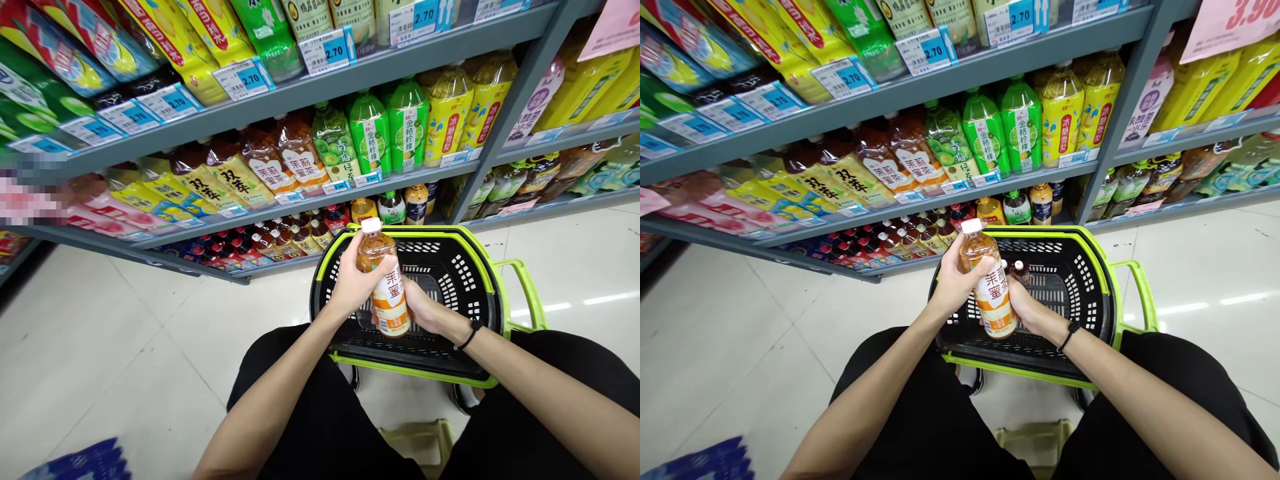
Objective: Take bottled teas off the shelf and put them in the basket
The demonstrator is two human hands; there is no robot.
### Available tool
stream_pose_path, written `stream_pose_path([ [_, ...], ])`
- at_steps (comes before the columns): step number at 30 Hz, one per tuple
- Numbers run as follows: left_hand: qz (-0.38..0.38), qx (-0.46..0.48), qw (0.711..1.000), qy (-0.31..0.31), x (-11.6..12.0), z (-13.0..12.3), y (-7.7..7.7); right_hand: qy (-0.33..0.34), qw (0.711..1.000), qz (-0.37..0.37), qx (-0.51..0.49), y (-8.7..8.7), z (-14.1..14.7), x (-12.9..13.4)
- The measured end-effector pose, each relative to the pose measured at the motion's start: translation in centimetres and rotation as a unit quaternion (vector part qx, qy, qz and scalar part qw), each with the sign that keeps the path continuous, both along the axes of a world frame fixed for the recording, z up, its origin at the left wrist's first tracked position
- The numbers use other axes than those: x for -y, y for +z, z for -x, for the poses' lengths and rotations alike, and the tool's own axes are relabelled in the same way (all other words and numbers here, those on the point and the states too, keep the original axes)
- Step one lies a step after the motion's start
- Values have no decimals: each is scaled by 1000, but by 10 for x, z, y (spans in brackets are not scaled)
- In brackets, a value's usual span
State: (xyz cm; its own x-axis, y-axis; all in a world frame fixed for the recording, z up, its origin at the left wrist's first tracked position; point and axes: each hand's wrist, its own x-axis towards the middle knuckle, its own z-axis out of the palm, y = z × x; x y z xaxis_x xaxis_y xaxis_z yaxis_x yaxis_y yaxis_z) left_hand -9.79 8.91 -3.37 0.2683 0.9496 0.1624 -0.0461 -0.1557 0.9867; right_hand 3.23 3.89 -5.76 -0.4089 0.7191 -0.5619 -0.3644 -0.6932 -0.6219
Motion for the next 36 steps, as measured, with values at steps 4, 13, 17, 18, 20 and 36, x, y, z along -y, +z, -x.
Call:
stream_pose_path([
  [4,-11,-6,1000,-3,1,1,-4,3,1000,-2,5,-2,0,0],
  [13,-2,20,998,55,-11,9,-10,-60,997,-26,31,3,1,-1],
  [17,55,109,992,39,-20,12,0,-73,997,-18,7,6,-1,-2],
  [18,59,136,988,38,-20,12,3,-75,997,-2,2,6,-2,-2],
  [20,48,186,980,47,-20,12,9,-68,997,14,-16,6,-5,-2],
  [36,92,278,954,64,-29,26,23,-74,949,-267,151,-6,-4,12],
])
